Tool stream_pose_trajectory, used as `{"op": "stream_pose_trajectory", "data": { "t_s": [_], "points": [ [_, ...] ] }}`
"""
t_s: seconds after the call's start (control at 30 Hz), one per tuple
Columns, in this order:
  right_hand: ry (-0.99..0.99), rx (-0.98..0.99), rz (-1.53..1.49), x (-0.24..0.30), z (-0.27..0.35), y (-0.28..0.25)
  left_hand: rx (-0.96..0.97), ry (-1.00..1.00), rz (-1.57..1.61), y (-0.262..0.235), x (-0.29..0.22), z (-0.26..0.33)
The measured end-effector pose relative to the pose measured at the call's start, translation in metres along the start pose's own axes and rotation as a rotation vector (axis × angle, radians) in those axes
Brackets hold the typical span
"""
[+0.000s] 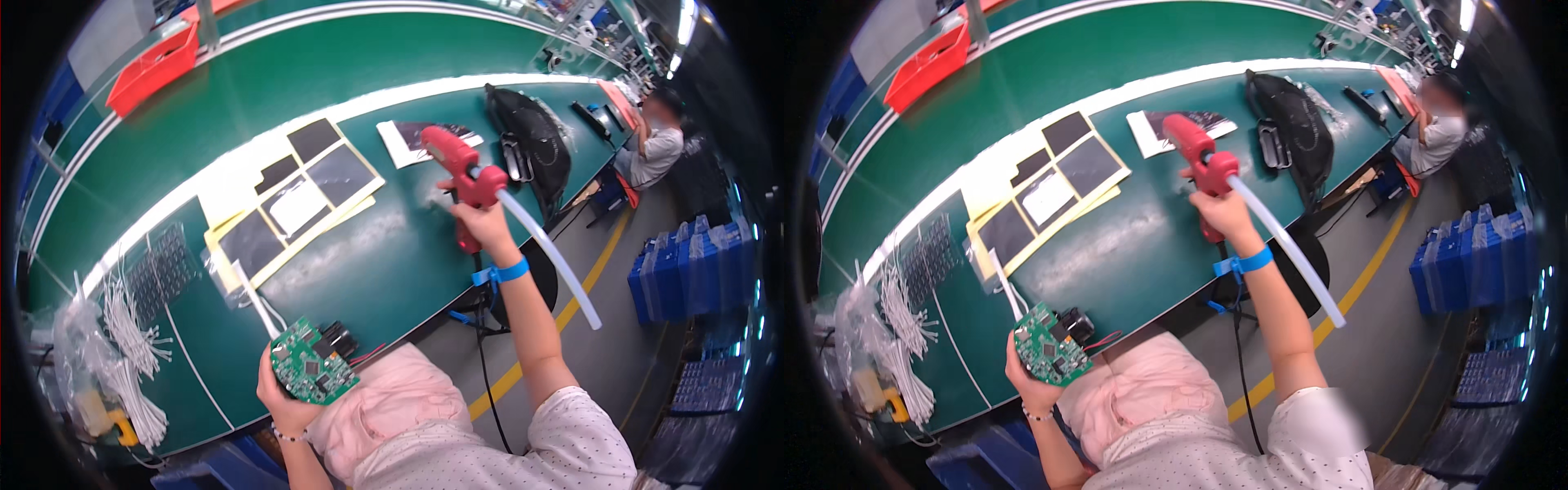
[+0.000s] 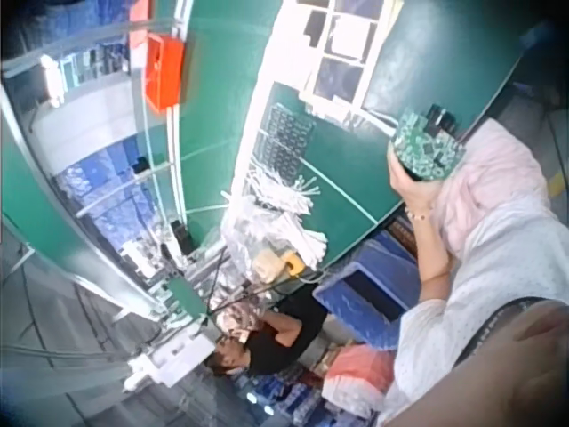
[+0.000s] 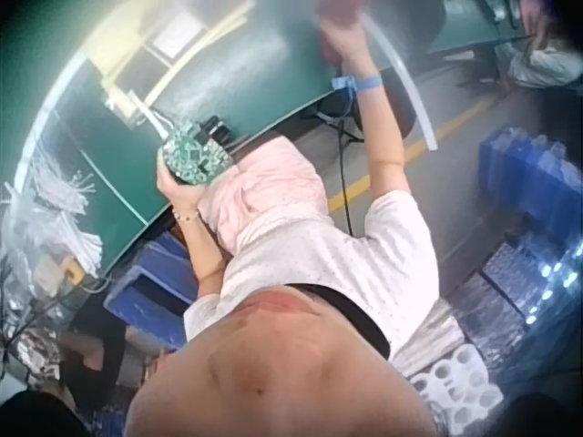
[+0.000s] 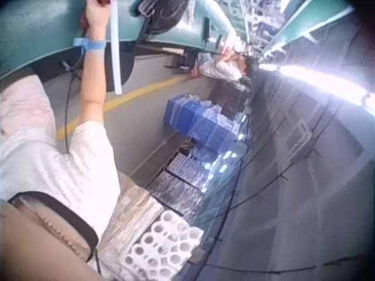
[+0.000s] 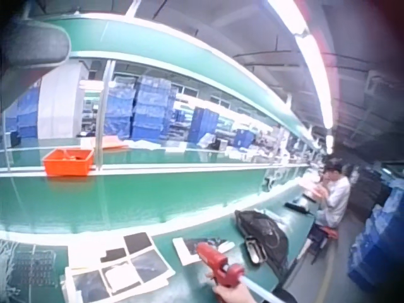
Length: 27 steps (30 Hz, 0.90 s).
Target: Assemble electronic circuit boards with camera modules using adhesive and tape.
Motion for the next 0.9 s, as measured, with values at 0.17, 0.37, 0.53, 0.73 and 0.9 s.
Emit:
{"op": "stream_pose_trajectory", "data": {
  "t_s": [0.17,0.37,0.53,0.73,0.9],
  "points": [
    [-0.071,-0.082,-0.060,-0.021,-0.024,-0.006,0.005,0.021,0.025,0.000,0.000,-0.002],
    [-0.068,-0.075,0.005,-0.023,-0.025,-0.005,0.076,0.034,0.064,0.003,0.002,-0.003],
    [-0.077,-0.109,0.120,-0.020,-0.021,-0.013,0.082,0.037,0.099,0.010,0.008,0.000],
    [-0.115,-0.094,0.296,0.005,0.003,-0.019,0.094,0.093,0.031,0.004,-0.014,0.001],
    [-0.052,-0.083,0.236,-0.010,0.013,-0.021,-0.095,0.135,-0.108,-0.011,-0.024,0.003]
  ]
}}
Point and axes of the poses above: each hand's wrist, its own z-axis away from the middle knuckle, its own y-axis out of the palm, x = y × z, the point moved 9 cm from there along -z, towards the middle knuckle, and after that the axes turned 3 degrees about -z, right-handed, at the moved point
